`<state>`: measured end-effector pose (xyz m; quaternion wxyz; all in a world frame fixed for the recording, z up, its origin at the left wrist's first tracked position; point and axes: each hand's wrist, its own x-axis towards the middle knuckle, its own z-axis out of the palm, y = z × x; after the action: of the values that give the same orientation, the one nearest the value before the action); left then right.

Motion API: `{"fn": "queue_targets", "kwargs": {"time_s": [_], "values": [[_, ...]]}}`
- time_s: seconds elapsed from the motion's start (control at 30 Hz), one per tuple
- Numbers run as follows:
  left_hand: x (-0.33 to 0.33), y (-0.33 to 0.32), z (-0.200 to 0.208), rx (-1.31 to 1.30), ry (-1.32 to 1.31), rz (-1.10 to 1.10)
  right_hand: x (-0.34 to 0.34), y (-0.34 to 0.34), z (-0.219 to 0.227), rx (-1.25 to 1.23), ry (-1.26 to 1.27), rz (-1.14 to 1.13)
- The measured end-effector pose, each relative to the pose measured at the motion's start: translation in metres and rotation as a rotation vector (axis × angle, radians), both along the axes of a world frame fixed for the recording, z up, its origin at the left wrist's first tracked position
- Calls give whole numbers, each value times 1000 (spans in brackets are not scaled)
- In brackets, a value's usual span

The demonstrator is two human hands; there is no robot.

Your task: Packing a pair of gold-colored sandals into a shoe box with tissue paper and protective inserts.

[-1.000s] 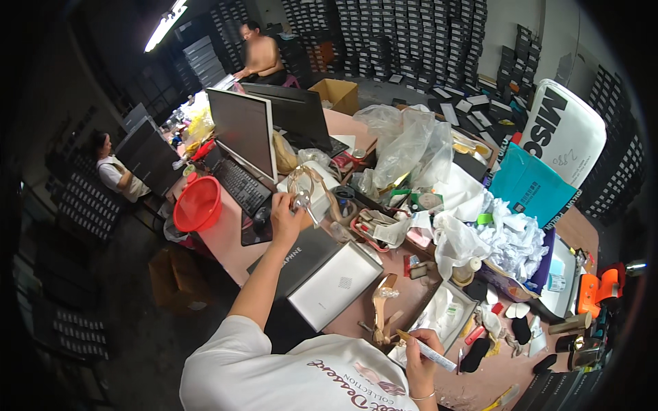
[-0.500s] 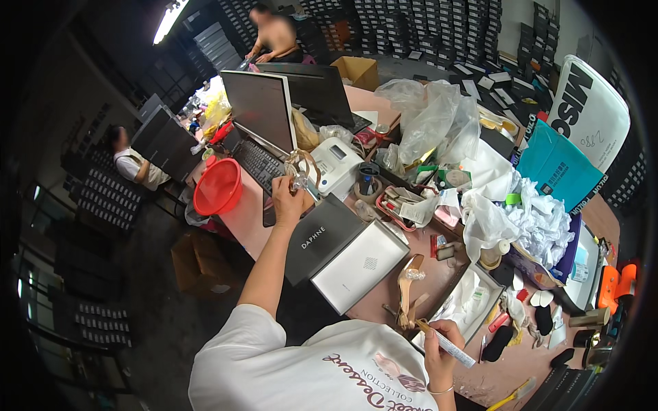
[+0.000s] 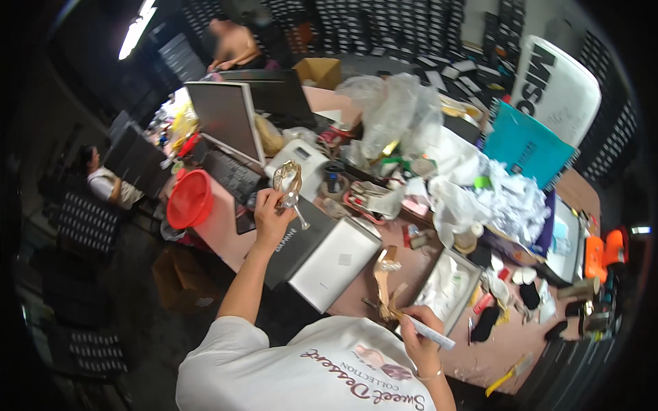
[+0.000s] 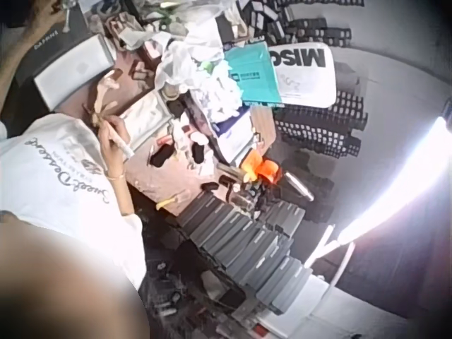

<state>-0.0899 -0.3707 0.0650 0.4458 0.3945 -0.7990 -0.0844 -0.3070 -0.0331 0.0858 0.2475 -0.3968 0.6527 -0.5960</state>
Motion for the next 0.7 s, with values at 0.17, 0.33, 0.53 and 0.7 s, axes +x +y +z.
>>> {"fn": "queue_targets", "kwargs": {"time_s": [0.17, 0.33, 0.53, 0.7], "values": [[-49, 84, -31, -40, -137, -399, -4, -7, 5, -2, 53, 44], [-85, 139, -106, 140, -407, -658, -4, 0, -1, 33, -99, 44], [-89, 141, -49, 758, -60, -821, -1, 4, -7, 9, -294, -68], [-88, 156, -18, 1274, 97, -1004, -4, -15, -3, -37, -432, 5]]}}
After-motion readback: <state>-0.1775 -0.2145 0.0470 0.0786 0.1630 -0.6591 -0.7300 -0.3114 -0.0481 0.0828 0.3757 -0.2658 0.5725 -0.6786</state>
